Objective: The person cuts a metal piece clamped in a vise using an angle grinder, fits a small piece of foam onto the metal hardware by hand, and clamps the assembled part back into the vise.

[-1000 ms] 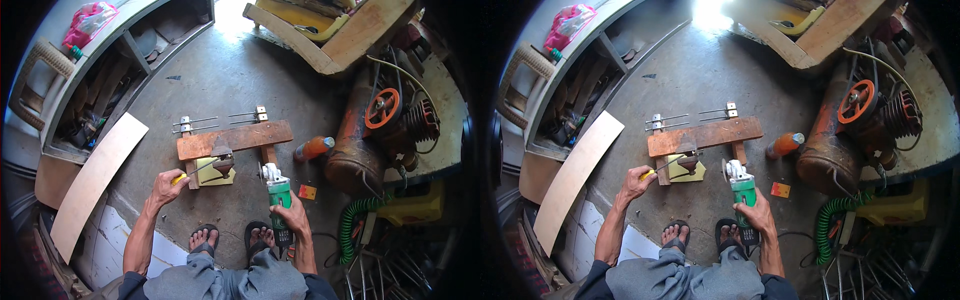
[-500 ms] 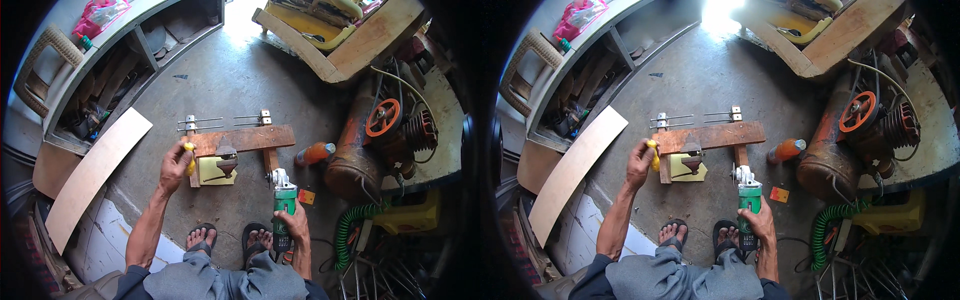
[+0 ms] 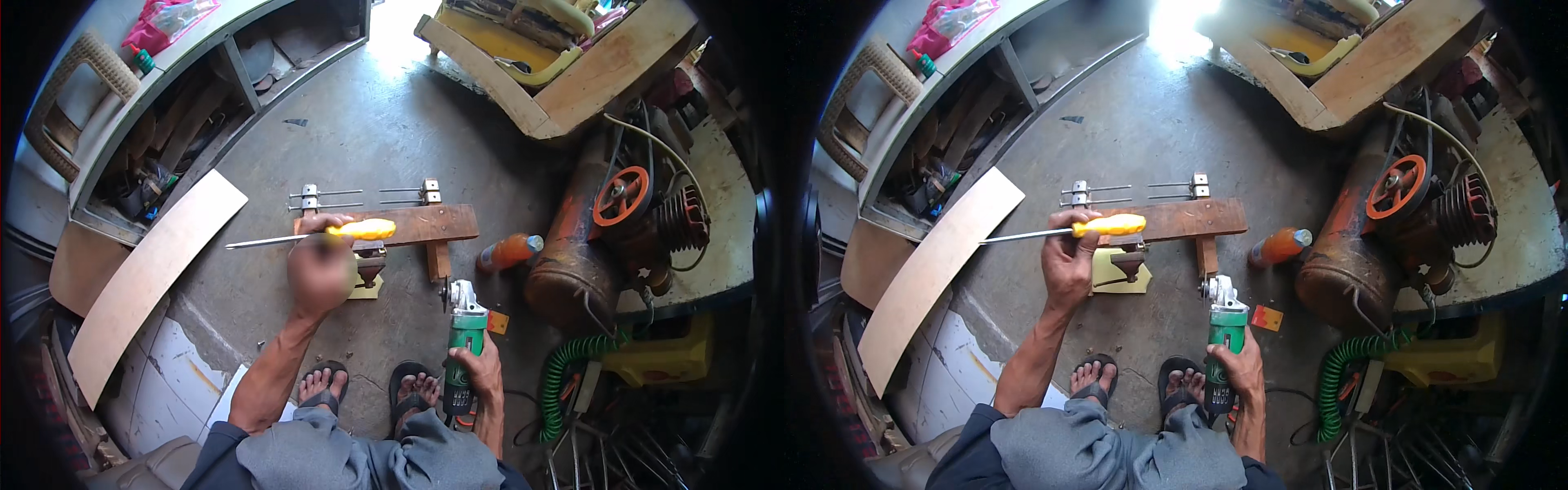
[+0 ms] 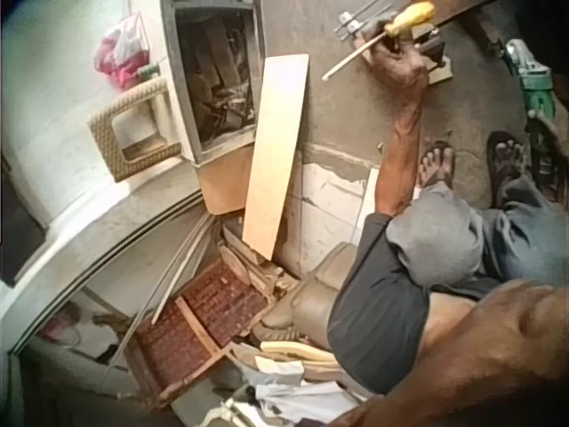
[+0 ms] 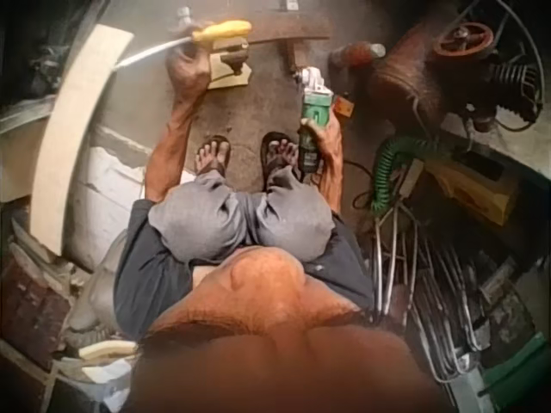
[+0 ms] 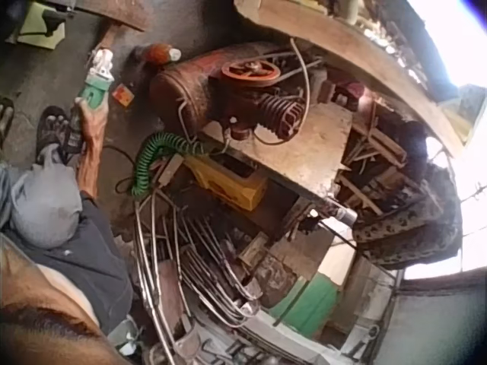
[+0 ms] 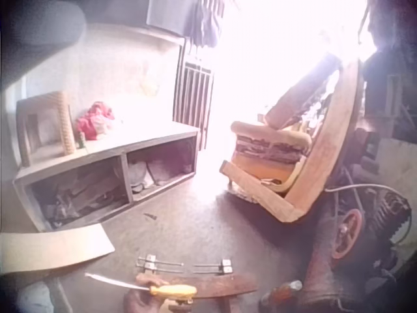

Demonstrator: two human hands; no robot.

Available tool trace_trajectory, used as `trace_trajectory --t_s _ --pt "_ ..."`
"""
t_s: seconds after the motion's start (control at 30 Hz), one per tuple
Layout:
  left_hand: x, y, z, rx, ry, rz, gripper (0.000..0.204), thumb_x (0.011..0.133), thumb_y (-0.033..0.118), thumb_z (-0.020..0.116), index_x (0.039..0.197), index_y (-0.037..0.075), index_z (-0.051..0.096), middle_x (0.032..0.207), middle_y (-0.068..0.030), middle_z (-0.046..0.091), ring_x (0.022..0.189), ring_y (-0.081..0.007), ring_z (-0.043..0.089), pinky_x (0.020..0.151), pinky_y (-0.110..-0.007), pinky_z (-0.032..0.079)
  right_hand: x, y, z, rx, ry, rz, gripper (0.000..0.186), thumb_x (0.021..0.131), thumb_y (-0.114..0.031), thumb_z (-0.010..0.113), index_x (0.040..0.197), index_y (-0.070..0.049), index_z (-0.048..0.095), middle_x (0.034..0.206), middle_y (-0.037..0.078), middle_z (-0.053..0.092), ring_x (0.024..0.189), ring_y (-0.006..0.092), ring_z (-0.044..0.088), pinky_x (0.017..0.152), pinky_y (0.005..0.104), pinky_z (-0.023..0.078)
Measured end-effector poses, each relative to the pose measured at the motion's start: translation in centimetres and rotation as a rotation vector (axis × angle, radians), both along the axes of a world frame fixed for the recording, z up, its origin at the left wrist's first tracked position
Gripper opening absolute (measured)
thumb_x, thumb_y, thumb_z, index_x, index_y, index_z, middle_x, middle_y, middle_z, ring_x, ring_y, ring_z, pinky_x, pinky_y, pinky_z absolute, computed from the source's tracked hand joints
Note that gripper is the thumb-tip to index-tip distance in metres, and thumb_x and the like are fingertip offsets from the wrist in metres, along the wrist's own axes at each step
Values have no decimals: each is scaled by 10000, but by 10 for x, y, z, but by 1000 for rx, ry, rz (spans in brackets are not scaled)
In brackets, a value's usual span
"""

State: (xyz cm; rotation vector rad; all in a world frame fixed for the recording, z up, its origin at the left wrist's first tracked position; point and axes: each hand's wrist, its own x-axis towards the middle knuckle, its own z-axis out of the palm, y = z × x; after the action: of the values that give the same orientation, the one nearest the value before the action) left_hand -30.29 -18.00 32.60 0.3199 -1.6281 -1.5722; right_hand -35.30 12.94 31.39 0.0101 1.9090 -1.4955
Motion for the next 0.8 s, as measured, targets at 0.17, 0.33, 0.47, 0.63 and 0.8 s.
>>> trace_trajectory --t_s 0.17,0.33,0.47,0.63,0.8 --pt "-8 6 -25 -351 -396 -45 194 938 74 697 1103 24 608 978 -90 710 880 -181 692 802 -321 550 -4 2 -8 -26 -15 -34 500 782 -139 731 1223 -6 539 893 89 644 726 211 691 647 346 582" --pt "5 3 -17 -284 -163 144 179 957 73 671 1114 29 598 991 -115 693 879 -223 698 787 -342 551 4 3 -8 16 6 -18 494 787 -136 728 1229 -16 543 906 86 643 730 205 687 653 344 581" --pt "5 -2 -30 -374 -322 89 178 964 81 664 1118 29 592 960 -124 693 856 -243 701 752 -366 547 2 0 -4 -17 -3 -3 498 784 -143 732 1227 -16 544 909 86 641 729 199 680 655 341 578" --pt "9 3 -7 -126 -122 110 189 943 76 685 1110 24 612 929 -133 687 830 -270 699 751 -369 544 4 4 -9 -23 29 -8 517 790 -159 726 1249 -17 537 904 77 631 742 193 673 665 337 572" --pt "13 -9 -35 -232 -228 112 106 928 39 587 1034 35 597 942 -83 686 882 -180 668 792 -358 543 4 5 -17 -3 37 -25 543 784 -168 721 1271 -18 535 905 81 629 742 196 676 668 332 568"
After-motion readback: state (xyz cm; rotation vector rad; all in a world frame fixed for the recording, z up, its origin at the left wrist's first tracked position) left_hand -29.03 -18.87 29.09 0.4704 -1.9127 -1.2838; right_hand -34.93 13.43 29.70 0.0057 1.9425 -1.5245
